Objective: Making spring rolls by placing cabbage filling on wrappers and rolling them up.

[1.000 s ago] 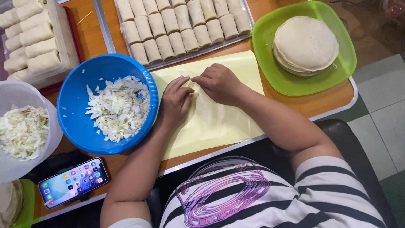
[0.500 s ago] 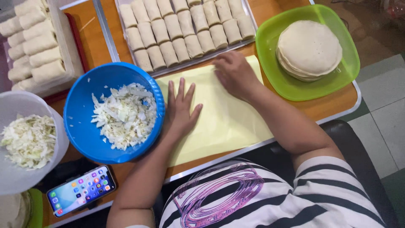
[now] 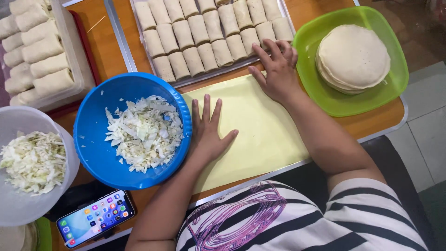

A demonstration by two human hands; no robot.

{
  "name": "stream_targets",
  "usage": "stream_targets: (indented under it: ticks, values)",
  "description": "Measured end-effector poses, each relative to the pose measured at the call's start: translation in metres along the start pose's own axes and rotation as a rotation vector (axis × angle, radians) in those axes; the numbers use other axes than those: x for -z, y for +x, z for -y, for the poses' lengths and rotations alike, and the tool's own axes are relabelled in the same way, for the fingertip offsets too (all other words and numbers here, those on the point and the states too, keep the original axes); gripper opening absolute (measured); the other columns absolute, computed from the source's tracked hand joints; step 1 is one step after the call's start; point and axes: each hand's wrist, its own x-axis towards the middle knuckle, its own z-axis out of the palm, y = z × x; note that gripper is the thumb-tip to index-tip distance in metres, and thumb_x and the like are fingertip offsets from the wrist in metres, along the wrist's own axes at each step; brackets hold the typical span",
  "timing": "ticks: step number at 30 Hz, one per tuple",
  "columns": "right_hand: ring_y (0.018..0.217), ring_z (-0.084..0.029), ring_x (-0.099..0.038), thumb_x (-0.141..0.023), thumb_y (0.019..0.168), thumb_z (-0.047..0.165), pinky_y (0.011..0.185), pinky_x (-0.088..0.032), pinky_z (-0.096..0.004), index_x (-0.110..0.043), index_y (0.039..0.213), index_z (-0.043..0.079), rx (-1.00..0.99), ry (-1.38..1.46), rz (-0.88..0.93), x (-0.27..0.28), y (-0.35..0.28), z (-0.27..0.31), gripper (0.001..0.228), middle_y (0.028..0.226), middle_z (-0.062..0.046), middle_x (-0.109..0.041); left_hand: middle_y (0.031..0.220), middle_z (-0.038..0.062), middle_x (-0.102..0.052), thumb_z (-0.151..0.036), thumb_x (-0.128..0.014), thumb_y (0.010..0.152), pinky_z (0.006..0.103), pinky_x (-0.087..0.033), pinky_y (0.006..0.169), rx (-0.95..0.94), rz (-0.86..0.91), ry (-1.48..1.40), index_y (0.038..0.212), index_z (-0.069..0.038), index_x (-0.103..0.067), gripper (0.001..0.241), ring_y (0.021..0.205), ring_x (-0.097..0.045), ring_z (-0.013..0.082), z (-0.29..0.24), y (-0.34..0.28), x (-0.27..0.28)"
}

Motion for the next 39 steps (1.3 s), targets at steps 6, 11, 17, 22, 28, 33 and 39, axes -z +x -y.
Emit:
stream_targets:
  ticks: [6,11,17,22,28,33,39]
  values:
    - [0.140,-0.035,-0.039,-0.074,0.102,0.030,0.116,-0.024,-0.053,-0.063,0.140,0.017,-0.032,0.067,0.005,0.003,0.001,0.001,0.042,0.144,-0.012,-0.053,0.171,0.015,0.000,-0.059,-0.072,0.083,0.0589,0.000,0.125,0.021,0.014,0.023,0.163,-0.017,-0.024,0.102,0.154,0.014,0.0459,-0.002,0.001,-0.003]
    - [0.140,-0.034,-0.040,-0.075,0.101,0.026,0.117,-0.025,-0.053,-0.062,0.135,0.017,-0.054,0.091,-0.027,-0.005,-0.003,-0.008,0.037,0.142,-0.012,-0.055,0.172,0.015,0.000,-0.060,-0.070,0.084,0.0593,0.000,0.125,0.005,0.008,0.024,0.163,-0.016,-0.023,0.102,0.154,0.014,0.0463,-0.001,0.000,-0.003]
    - [0.144,-0.038,-0.036,-0.071,0.102,0.026,0.119,-0.022,-0.056,-0.054,0.147,0.013,-0.081,0.098,-0.016,-0.007,-0.003,-0.011,0.049,0.151,-0.015,-0.049,0.170,0.017,-0.002,-0.061,-0.069,0.084,0.0606,-0.001,0.124,0.006,0.009,0.057,0.163,-0.016,-0.023,0.102,0.153,0.013,0.0475,-0.002,-0.001,-0.005]
    - [0.145,-0.042,-0.027,-0.070,0.101,0.035,0.117,-0.017,-0.057,-0.055,0.152,0.017,-0.043,0.018,0.050,-0.008,-0.001,-0.007,0.056,0.160,-0.018,-0.039,0.172,0.016,-0.002,-0.062,-0.068,0.084,0.0607,-0.002,0.124,0.011,0.033,0.062,0.163,-0.017,-0.023,0.102,0.154,0.013,0.0472,-0.006,0.001,0.002]
    - [0.149,-0.041,-0.026,-0.070,0.103,0.036,0.120,-0.016,-0.055,-0.060,0.145,0.020,-0.063,0.064,0.056,-0.008,-0.003,-0.010,0.046,0.161,-0.016,-0.038,0.171,0.016,0.000,-0.065,-0.065,0.086,0.0620,-0.003,0.123,0.024,0.047,0.105,0.163,-0.016,-0.022,0.101,0.154,0.013,0.0466,-0.006,0.001,0.004]
    - [0.151,-0.040,-0.027,-0.069,0.105,0.037,0.122,-0.016,-0.057,-0.054,0.149,0.012,-0.085,0.133,0.017,-0.009,-0.003,-0.016,0.052,0.162,-0.017,-0.038,0.171,0.012,0.004,-0.067,-0.064,0.086,0.0633,-0.004,0.122,0.065,0.114,0.121,0.164,-0.020,-0.018,0.102,0.154,0.016,0.0440,-0.011,0.002,0.009]
    - [0.144,-0.044,-0.026,-0.071,0.103,0.037,0.116,-0.016,-0.057,-0.060,0.147,0.016,0.001,0.048,0.007,-0.007,-0.003,-0.009,0.049,0.160,-0.021,-0.037,0.173,0.009,0.007,-0.070,-0.062,0.086,0.0682,-0.013,0.119,0.140,0.208,0.124,0.165,-0.023,-0.014,0.104,0.155,0.018,0.0411,-0.018,0.003,0.018]
